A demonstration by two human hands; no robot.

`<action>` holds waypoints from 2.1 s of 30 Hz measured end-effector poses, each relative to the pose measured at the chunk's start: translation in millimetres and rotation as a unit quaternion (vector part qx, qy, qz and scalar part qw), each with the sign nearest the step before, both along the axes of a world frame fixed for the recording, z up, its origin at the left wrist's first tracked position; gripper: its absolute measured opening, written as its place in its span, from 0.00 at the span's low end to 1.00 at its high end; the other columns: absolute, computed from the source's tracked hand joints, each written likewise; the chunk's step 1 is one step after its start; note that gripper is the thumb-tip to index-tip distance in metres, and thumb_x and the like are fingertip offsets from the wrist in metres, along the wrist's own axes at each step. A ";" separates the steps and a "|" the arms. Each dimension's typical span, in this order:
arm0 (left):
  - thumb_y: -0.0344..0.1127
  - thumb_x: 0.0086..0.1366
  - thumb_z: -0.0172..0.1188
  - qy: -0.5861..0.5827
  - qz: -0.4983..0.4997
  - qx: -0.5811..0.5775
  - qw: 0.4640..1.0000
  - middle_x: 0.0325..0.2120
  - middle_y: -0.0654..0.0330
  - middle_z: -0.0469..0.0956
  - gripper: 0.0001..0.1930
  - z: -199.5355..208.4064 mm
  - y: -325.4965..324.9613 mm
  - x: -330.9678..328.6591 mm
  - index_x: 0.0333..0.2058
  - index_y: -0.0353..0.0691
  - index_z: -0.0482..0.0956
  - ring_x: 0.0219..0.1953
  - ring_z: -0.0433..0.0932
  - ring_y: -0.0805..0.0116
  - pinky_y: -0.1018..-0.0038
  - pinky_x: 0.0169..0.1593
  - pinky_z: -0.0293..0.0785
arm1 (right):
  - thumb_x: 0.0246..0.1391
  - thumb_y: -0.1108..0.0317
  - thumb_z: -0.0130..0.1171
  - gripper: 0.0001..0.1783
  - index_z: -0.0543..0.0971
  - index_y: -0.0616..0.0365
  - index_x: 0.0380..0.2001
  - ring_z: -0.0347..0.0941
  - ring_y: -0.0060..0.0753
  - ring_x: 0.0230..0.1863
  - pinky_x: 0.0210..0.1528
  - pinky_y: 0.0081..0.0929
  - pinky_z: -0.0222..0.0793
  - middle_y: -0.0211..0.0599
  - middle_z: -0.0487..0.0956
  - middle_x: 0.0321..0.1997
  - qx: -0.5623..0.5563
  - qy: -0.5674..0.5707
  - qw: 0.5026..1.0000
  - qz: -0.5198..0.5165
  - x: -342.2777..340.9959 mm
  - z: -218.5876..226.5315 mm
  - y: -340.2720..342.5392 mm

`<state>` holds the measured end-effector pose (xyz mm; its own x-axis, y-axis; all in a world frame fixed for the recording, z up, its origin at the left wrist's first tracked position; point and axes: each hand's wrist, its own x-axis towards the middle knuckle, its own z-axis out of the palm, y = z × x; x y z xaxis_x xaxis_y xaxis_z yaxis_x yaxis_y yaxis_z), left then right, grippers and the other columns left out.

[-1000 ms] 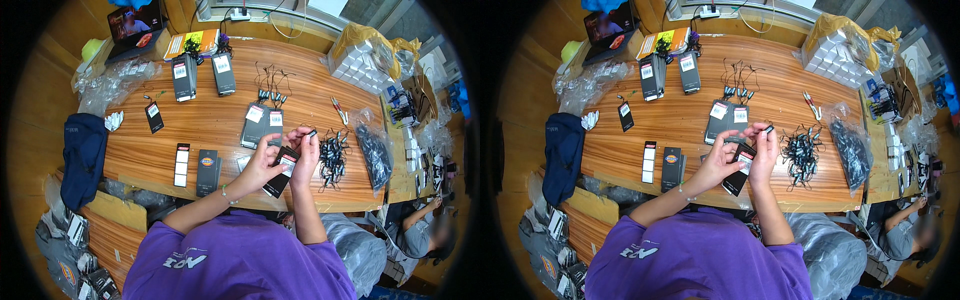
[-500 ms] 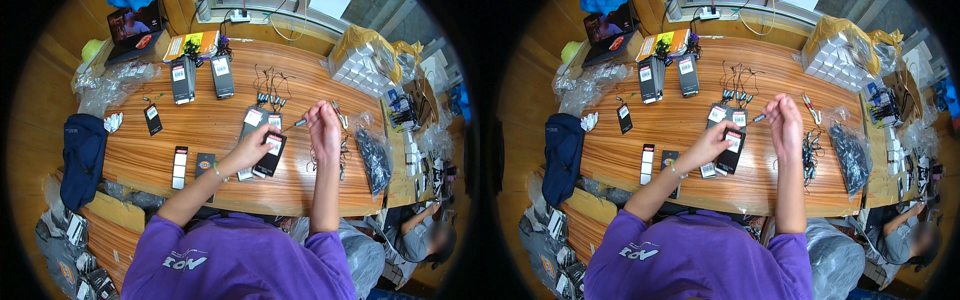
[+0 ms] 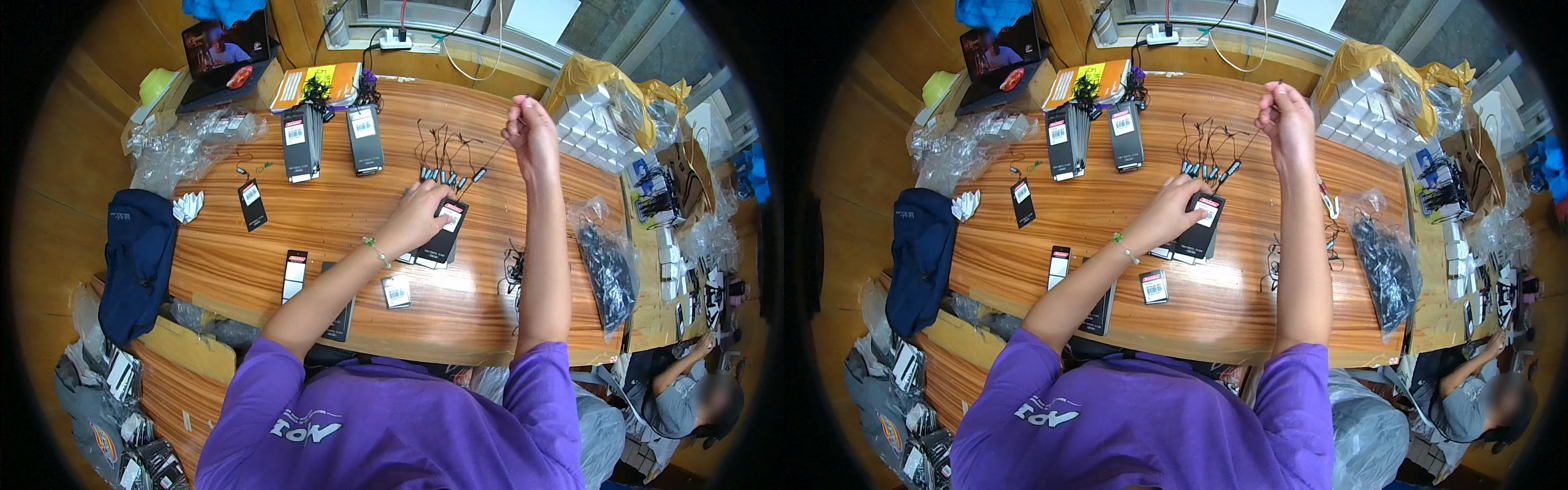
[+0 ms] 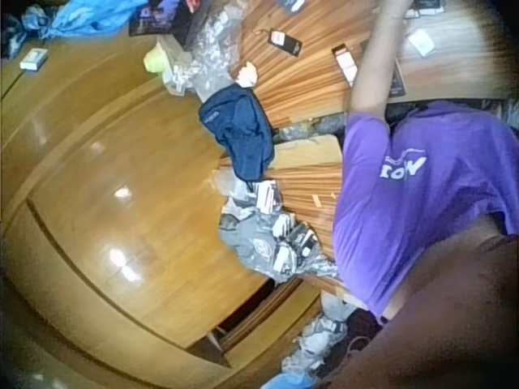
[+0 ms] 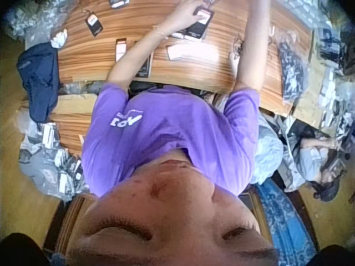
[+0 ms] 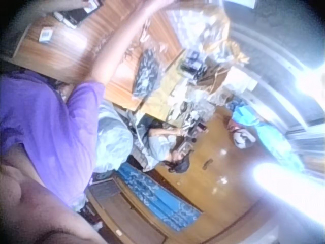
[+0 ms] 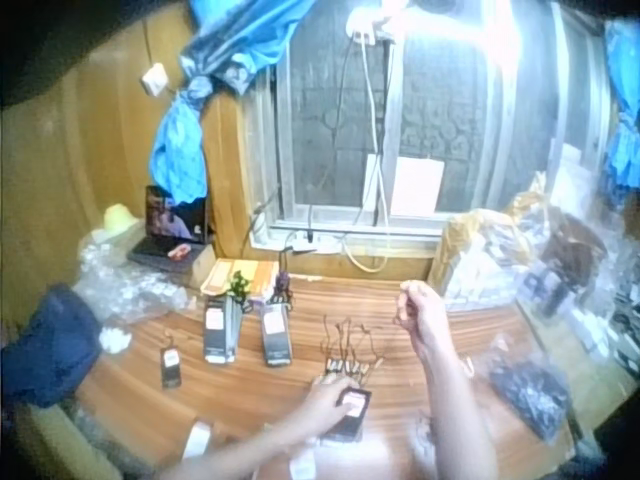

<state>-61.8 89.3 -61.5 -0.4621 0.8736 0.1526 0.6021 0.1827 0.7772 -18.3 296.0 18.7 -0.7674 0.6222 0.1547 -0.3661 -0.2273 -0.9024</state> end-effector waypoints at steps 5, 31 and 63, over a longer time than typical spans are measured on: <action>0.38 0.50 0.63 0.198 0.032 -0.045 0.979 0.41 0.55 0.64 0.20 -4.0 -8.0 -3.4 0.43 0.41 0.73 0.46 0.61 0.56 0.64 0.50 0.61 | 0.58 0.64 0.46 0.09 0.75 0.54 0.30 0.65 0.15 0.23 0.26 0.17 0.62 0.23 0.71 0.23 0.029 -0.151 0.988 0.021 -41.4 -31.8 4.7; 0.37 0.41 0.70 0.140 0.040 -0.108 0.983 0.43 0.59 0.68 0.28 18.2 -204.0 -3.5 0.43 0.40 0.72 0.45 0.67 0.62 0.70 0.51 0.63 | 0.33 0.70 0.67 0.18 0.77 0.59 0.33 0.66 0.44 0.41 0.40 0.35 0.65 0.42 0.70 0.36 0.536 -0.286 0.788 0.097 103.1 -90.0 -205.8; 0.25 0.59 0.54 -0.398 0.130 0.031 0.908 0.28 0.66 0.76 0.12 10.1 -192.1 35.2 0.42 0.37 0.69 0.26 0.67 0.86 0.89 0.27 0.60 | 0.47 0.71 0.59 0.07 0.76 0.57 0.32 0.69 0.33 0.16 0.23 0.28 0.64 0.38 0.74 0.17 0.341 -0.318 0.876 0.124 106.8 -95.5 -181.3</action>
<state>-26.7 -102.8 -51.4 -0.6364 0.7206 -0.2752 -0.2120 0.1796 0.9606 88.5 114.7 -76.7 -0.9319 0.3534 -0.0823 0.2441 0.4428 -0.8627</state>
